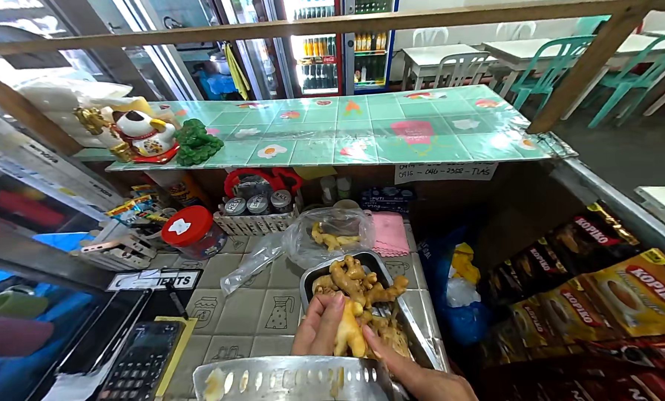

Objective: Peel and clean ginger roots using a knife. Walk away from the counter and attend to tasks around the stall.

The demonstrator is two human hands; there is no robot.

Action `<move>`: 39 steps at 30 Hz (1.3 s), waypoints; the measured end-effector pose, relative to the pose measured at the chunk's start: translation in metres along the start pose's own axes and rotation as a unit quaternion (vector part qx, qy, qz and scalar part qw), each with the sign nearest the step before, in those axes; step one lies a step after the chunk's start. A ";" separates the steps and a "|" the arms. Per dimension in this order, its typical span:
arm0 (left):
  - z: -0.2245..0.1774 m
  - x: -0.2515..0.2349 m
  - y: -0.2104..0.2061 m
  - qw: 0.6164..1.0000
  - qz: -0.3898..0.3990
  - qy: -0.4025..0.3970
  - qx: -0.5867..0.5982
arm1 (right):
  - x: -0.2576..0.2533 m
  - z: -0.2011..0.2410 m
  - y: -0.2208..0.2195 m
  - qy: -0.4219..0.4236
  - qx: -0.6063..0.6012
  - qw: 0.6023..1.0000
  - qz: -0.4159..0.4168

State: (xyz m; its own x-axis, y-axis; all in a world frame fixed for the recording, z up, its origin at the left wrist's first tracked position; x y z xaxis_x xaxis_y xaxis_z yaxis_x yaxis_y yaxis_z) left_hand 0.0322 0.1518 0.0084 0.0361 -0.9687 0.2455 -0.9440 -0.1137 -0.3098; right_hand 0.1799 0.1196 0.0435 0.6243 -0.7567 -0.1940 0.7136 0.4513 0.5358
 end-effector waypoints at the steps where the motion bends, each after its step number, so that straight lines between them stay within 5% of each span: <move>1: 0.000 0.000 0.000 1.000 -0.001 0.000 0.004 | 0.000 0.001 0.000 0.002 0.001 1.000 -0.002; 13: 0.008 0.004 -0.001 1.000 -0.007 0.016 0.024 | 0.003 0.007 0.007 0.040 0.041 0.997 -0.047; 39: 0.014 0.006 -0.007 0.996 -0.003 0.045 0.073 | 0.000 0.002 0.002 0.040 -0.053 0.998 -0.003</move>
State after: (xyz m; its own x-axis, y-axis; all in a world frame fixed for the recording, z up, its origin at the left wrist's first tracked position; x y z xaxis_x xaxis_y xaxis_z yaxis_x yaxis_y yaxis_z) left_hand 0.0433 0.1436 -0.0011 0.0061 -0.9446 0.3280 -0.8854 -0.1576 -0.4373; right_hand 0.1812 0.1194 0.0459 0.6405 -0.7209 -0.2648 0.7442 0.4974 0.4459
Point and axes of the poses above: each hand's wrist, its own x-axis away from the middle knuckle, its own y-axis out of the back of the hand, z = x × y, the point moved 10 cm from there along -x, towards the middle knuckle, and after that the axes turned 6 degrees about z, right-handed, at the moved point
